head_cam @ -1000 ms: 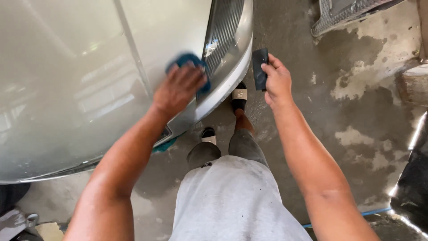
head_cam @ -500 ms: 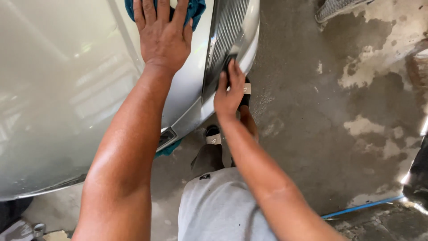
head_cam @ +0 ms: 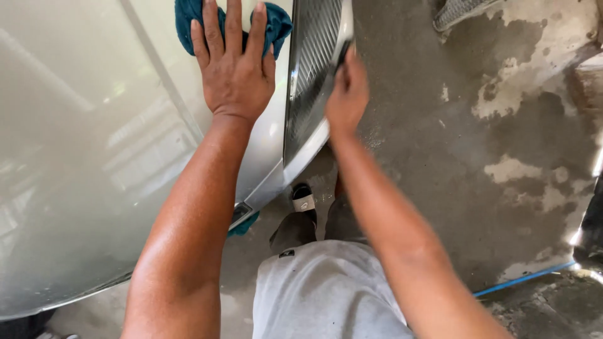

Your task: The person scrubs a car headlight with a black sponge and wipes it with a blue cloth. They repeatedly dip the sponge into a bucket of water and continue scrubbing and wiping the headlight surface.

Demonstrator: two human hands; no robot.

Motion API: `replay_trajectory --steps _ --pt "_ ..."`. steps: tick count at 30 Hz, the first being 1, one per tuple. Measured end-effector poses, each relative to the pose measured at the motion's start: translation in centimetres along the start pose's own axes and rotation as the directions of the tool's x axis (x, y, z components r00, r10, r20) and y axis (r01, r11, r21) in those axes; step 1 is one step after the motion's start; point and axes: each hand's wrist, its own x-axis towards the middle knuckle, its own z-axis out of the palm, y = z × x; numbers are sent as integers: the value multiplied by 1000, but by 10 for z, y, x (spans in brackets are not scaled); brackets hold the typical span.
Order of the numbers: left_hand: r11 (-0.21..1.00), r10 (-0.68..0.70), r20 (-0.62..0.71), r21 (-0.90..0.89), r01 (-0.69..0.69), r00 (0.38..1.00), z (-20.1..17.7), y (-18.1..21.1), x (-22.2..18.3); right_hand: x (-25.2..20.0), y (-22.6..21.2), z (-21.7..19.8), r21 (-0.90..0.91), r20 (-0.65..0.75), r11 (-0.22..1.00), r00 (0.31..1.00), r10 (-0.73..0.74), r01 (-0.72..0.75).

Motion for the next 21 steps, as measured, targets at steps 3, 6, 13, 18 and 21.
replay_trajectory --steps 3,6,13,18,21 --pt "1000 -3 41 -2 3 999 0 3 0 -87 -46 -11 -73 189 995 980 -55 70" --pt "1000 -17 63 7 16 998 2 1 -2 -77 -61 -3 -131 397 980 898 189 -148" --pt "998 -46 99 44 42 994 -2 5 -3 69 0 24 -161 249 987 966 71 -31" --pt "998 -60 100 34 57 993 -1 3 -1 -43 -53 -3 -200 256 974 965 -54 107" --pt "998 -47 87 40 43 995 2 2 -3 -79 -66 -11 -150 420 989 906 56 8"
